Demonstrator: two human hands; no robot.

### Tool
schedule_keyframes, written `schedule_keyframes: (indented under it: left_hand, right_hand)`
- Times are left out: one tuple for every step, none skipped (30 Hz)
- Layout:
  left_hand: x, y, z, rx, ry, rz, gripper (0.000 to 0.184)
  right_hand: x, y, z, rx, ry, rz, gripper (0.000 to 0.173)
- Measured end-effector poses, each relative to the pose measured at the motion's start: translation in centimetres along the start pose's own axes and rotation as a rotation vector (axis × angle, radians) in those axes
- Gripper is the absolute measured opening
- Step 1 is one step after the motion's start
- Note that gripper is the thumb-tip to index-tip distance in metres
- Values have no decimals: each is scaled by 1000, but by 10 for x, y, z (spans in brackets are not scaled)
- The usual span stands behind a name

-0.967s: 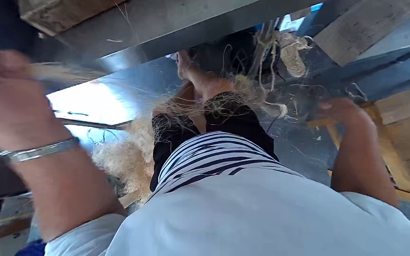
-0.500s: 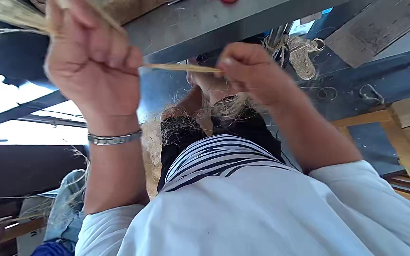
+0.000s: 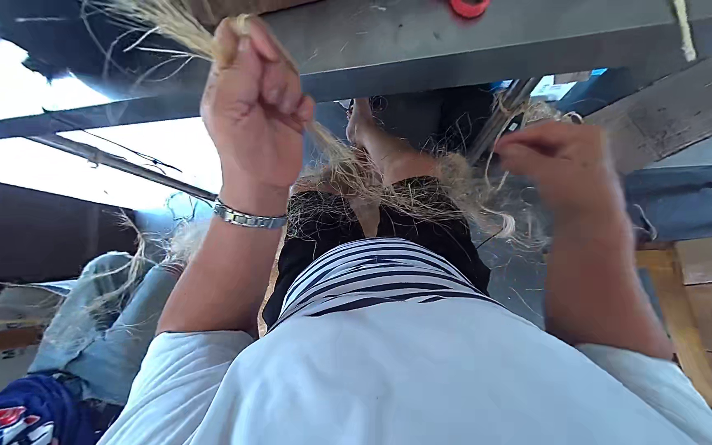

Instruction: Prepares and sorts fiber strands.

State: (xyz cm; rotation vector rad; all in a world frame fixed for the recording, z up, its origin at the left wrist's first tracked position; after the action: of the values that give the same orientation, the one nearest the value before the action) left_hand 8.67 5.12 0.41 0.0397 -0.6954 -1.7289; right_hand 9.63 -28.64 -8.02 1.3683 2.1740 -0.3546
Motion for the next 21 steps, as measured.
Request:
schedule_keyframes:
  left_hand:
    - [19, 5, -5, 2, -26, -41, 39]
    - [33, 9, -8, 4, -46, -72, 38]
    - [44, 11, -10, 6, -58, -106, 37]
    - [53, 12, -12, 6, -53, -139, 36]
    - [58, 12, -13, 5, -38, -164, 35]
    - [61, 12, -13, 6, -24, -176, 35]
    - [62, 11, -13, 6, -11, -187, 34]
    - [60, 10, -14, 2, -3, -193, 34]
    - [58, 8, -15, -6, 12, -198, 34]
    - [56, 7, -18, -16, 18, -201, 34]
    - [55, 5, -22, -31, 14, -198, 35]
    - [56, 3, -28, -48, 7, -191, 35]
    - [58, 0, -33, -63, -5, -180, 35]
    - [61, -2, -38, -68, -28, -170, 34]
    - [63, -4, -40, -64, -56, -165, 34]
    - [63, -5, -39, -50, -79, -162, 34]
    - [60, -5, -34, -32, -76, -159, 34]
    - [53, -4, -26, -14, -57, -152, 35]
    - [41, -2, -15, 2, -39, -137, 37]
    - [27, -1, -5, 13, -23, -103, 39]
    - [11, -3, 4, 20, -8, -63, 40]
  right_hand:
    - [21, 19, -39, -172, 117, -42, 24]
    - [41, 35, -70, -302, 198, -95, 27]
    - [60, 47, -93, -380, 247, -154, 31]
    - [75, 57, -109, -410, 286, -208, 33]
    - [87, 64, -118, -405, 330, -251, 30]
    - [95, 70, -121, -385, 380, -281, 19]
    - [100, 75, -122, -375, 432, -301, 8]
    - [101, 77, -121, -364, 459, -320, 4]
    - [101, 78, -119, -350, 459, -340, 5]
    - [100, 78, -117, -334, 426, -347, 6]
    - [100, 77, -115, -320, 355, -330, 7]
    - [99, 76, -113, -298, 241, -301, 9]
    - [100, 75, -111, -259, 107, -270, 10]
    - [102, 75, -106, -201, -21, -257, 11]
    - [106, 74, -99, -132, -112, -274, 11]
    - [109, 74, -87, -77, -153, -301, 12]
    - [111, 72, -73, -52, -165, -328, 13]
    - [112, 69, -57, -43, -153, -356, 14]
    - [108, 63, -39, -36, -132, -365, 15]
    - [102, 55, -21, -24, -113, -362, 16]
    - [94, 45, -2, -3, -94, -348, 18]
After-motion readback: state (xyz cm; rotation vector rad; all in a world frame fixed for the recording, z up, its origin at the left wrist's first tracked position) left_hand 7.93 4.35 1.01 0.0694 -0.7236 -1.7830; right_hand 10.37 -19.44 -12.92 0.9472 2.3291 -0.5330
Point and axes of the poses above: each hand's wrist, its own y-axis towards the middle knuckle, its own x-axis out of the palm, z = x × y, the point moved 9 cm from there along y, towards the middle knuckle, and after that the axes turned 13 degrees about -z, right-handed, at the moved point
